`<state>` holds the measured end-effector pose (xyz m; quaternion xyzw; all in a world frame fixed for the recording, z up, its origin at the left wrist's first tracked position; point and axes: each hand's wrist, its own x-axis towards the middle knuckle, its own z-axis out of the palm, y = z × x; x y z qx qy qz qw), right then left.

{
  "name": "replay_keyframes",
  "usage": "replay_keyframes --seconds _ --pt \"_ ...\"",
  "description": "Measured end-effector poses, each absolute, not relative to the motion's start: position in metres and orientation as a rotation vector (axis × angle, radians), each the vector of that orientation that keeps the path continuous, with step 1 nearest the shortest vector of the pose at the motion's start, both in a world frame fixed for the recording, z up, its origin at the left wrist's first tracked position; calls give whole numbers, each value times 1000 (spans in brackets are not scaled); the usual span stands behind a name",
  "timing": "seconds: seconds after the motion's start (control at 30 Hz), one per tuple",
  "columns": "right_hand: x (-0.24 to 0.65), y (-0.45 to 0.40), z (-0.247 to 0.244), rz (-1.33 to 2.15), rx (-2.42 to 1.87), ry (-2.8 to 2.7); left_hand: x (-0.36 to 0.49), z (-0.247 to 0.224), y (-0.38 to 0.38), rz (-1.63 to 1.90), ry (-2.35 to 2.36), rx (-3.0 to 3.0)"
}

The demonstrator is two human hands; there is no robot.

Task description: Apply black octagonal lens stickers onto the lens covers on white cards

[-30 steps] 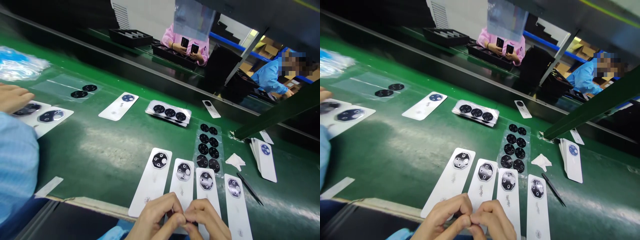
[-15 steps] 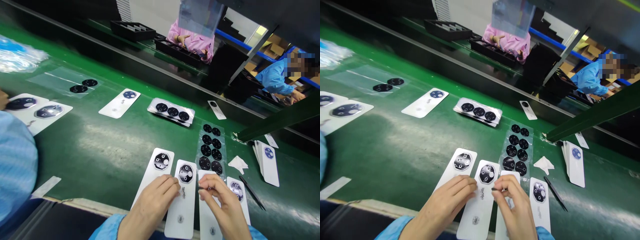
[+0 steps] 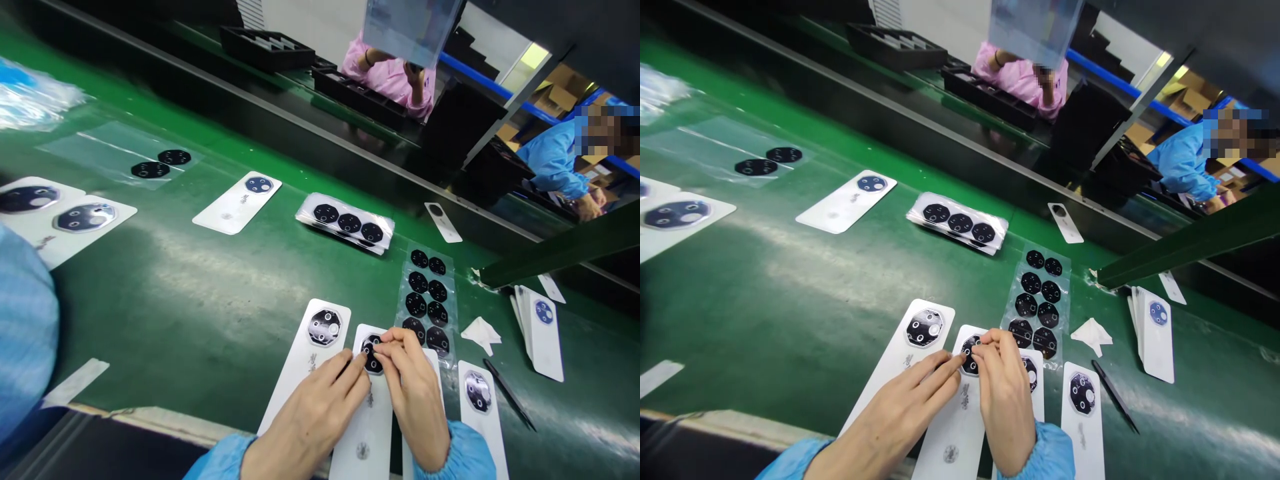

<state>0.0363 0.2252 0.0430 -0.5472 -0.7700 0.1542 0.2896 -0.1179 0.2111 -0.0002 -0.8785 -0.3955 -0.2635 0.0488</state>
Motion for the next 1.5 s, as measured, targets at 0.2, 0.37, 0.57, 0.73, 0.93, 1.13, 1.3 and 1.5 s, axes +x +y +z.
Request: replay_keyframes --seconds 0.2,0.37,0.57,0.73,0.93,1.13,1.3,1.5 --pt "35 227 38 352 -1473 -2127 -119 1 208 -643 -1174 -2706" --pt "34 228 40 214 -1493 -2207 -120 1 204 -536 -1162 -2730" --pt "31 228 38 85 -1495 -2265 -120 2 205 -535 -1149 -2732" --pt "32 232 36 251 -1534 -2178 -119 8 207 -530 -1139 -2728" --pt "33 231 40 335 -1565 -2068 -119 6 206 -573 -1164 -2710" --pt "30 231 39 210 -1548 -2213 -119 6 206 -535 -1148 -2745" --pt "35 236 44 274 -1559 -2133 -118 6 206 -552 -1159 -2725" --pt "35 237 42 375 -1541 -2152 -117 0 204 -503 -1189 -2748"
